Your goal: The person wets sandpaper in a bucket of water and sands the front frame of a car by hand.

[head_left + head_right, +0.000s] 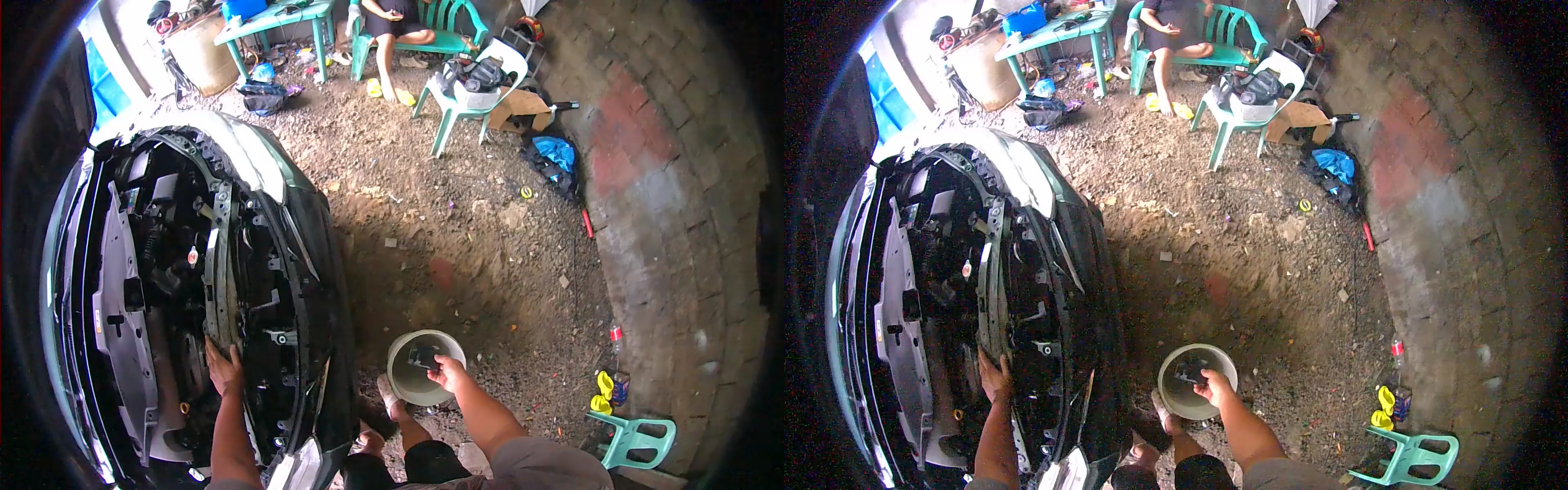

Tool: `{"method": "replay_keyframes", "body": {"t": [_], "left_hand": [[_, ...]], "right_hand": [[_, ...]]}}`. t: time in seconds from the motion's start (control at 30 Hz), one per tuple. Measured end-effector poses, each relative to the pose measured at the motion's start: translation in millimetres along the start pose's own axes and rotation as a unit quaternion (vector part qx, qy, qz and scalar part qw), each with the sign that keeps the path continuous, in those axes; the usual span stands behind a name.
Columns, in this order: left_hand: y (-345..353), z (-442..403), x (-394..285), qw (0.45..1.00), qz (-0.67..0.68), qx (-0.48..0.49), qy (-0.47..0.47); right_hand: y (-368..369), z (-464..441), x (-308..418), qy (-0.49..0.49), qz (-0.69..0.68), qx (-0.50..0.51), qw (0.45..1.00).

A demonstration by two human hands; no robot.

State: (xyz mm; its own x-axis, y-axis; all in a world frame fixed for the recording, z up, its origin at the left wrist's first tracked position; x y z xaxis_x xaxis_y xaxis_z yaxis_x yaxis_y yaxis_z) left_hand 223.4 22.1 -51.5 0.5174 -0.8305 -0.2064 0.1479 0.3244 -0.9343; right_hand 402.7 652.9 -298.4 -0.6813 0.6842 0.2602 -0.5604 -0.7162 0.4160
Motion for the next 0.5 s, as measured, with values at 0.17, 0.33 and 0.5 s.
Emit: {"method": "replay_keyframes", "body": {"t": [0.17,0.33,0.5], "left_hand": [[0.4,0.2,-0.5,1.000,-0.004,0.006,-0.010],[-1.9,3.3,-3.2,1.000,-0.006,0.002,-0.007],[-2.5,3.3,-3.3,1.000,0.000,-0.001,0.006]], "right_hand": [[-3.6,-2.2,-6.4,0.001,-0.011,0.004,1.000],[-1.7,5.8,-2.0,-0.003,-0.003,0.020,1.000],[-8.5,3.4,0.6,-0.012,-0.027,0.001,1.000]]}}
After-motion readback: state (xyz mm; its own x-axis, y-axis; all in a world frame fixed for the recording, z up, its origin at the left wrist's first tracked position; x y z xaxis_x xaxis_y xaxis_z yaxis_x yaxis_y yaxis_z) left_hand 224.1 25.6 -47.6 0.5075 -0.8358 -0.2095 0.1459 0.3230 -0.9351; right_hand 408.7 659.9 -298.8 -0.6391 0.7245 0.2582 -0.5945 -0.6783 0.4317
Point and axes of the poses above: each hand's wrist, its own z-axis away from the middle knuckle, its own y-axis out of the palm, x = y × z, the point moved 8 cm from there along -z, towards the middle knuckle, and after that the axes turned 14 degrees about x, right-handed, at the moved point
